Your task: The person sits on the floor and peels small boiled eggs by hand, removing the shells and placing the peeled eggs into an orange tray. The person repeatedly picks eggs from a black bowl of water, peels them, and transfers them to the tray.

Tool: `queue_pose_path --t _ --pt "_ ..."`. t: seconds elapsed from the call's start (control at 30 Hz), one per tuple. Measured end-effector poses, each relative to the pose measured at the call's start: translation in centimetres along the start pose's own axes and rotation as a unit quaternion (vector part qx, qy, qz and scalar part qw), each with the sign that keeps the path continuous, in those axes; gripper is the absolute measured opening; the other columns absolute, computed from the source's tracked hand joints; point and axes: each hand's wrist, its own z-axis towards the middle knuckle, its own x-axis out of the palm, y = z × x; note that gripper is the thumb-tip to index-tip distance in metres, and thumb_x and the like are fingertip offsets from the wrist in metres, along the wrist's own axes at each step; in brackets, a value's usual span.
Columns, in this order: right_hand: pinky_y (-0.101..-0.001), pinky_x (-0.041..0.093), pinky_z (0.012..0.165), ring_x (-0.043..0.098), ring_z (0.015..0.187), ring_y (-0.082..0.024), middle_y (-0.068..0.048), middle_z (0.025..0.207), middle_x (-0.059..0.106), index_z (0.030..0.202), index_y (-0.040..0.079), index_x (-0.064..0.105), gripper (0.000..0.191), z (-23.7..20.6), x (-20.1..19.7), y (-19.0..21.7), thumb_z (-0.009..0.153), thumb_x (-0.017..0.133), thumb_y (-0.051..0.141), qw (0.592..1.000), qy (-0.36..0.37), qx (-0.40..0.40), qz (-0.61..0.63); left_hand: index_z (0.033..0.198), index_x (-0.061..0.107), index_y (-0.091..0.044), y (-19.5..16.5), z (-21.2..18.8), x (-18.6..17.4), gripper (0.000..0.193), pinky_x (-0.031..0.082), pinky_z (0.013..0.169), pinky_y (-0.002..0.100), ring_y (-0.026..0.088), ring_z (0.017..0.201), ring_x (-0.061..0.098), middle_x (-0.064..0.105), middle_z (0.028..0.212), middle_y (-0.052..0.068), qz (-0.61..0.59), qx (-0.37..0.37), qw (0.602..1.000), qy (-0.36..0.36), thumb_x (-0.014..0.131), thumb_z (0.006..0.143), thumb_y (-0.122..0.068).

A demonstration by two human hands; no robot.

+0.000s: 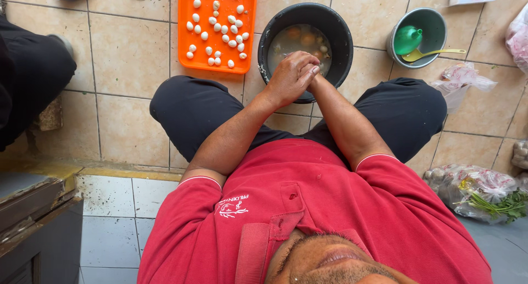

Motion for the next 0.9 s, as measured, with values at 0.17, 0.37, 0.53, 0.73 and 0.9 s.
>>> queue_pose_path --t 0.17,0.37,0.53,0.73,0.9 --pt "-0.0315 0.040 0.109 0.056 0.125 -0.018 -0.005 0.123 0.061 0.126 0.010 0.063 0.028 -1.4 -2.1 -3.8 0.108 0.055 0.030 0.993 -0.018 0.009 0.120 0.110 0.071 -0.004 0.3 0.0 -0.1 0.020 0.054 0.095 0.042 0.033 0.109 0.068 0.070 0.115 0.015 0.006 -0.020 1.000 -0.002 0.067 0.098 -0.019" --pt "-0.0293 0.040 0.112 0.054 0.129 -0.015 -0.001 0.126 0.060 0.134 0.012 0.057 0.035 -1.8 -0.9 -5.0 0.110 0.048 0.036 0.994 -0.013 0.012 0.108 0.110 0.072 -0.004 0.6 0.1 -0.5 0.019 0.054 0.097 0.041 0.032 0.110 0.069 0.070 0.115 0.014 0.019 -0.019 1.000 -0.014 0.067 0.098 -0.018" --pt "-0.0317 0.042 0.112 0.054 0.130 -0.016 -0.002 0.128 0.059 0.135 0.013 0.055 0.039 -1.1 -1.6 -3.5 0.110 0.046 0.041 0.997 0.018 0.043 -0.059 0.109 0.072 -0.003 0.7 0.4 -0.5 0.019 0.054 0.096 0.041 0.032 0.108 0.069 0.070 0.113 0.014 0.025 -0.023 0.999 -0.024 0.068 0.098 -0.018" --pt "-0.0319 0.039 0.113 0.049 0.135 -0.016 -0.003 0.137 0.054 0.142 0.013 0.049 0.042 -1.4 -2.8 -3.8 0.112 0.045 0.041 0.988 0.064 0.063 -0.125 0.109 0.072 -0.003 0.8 0.5 -0.3 0.019 0.055 0.095 0.041 0.031 0.107 0.070 0.071 0.113 0.014 0.017 -0.018 0.999 -0.027 0.067 0.098 -0.018" --pt "-0.0307 0.038 0.119 0.049 0.137 -0.014 -0.002 0.137 0.054 0.141 0.013 0.052 0.038 -1.6 -2.3 -5.2 0.113 0.046 0.038 0.979 0.057 0.055 0.187 0.109 0.072 -0.003 0.8 0.6 -0.3 0.019 0.056 0.095 0.040 0.031 0.107 0.071 0.071 0.113 0.014 0.021 -0.024 0.999 -0.026 0.067 0.099 -0.018"
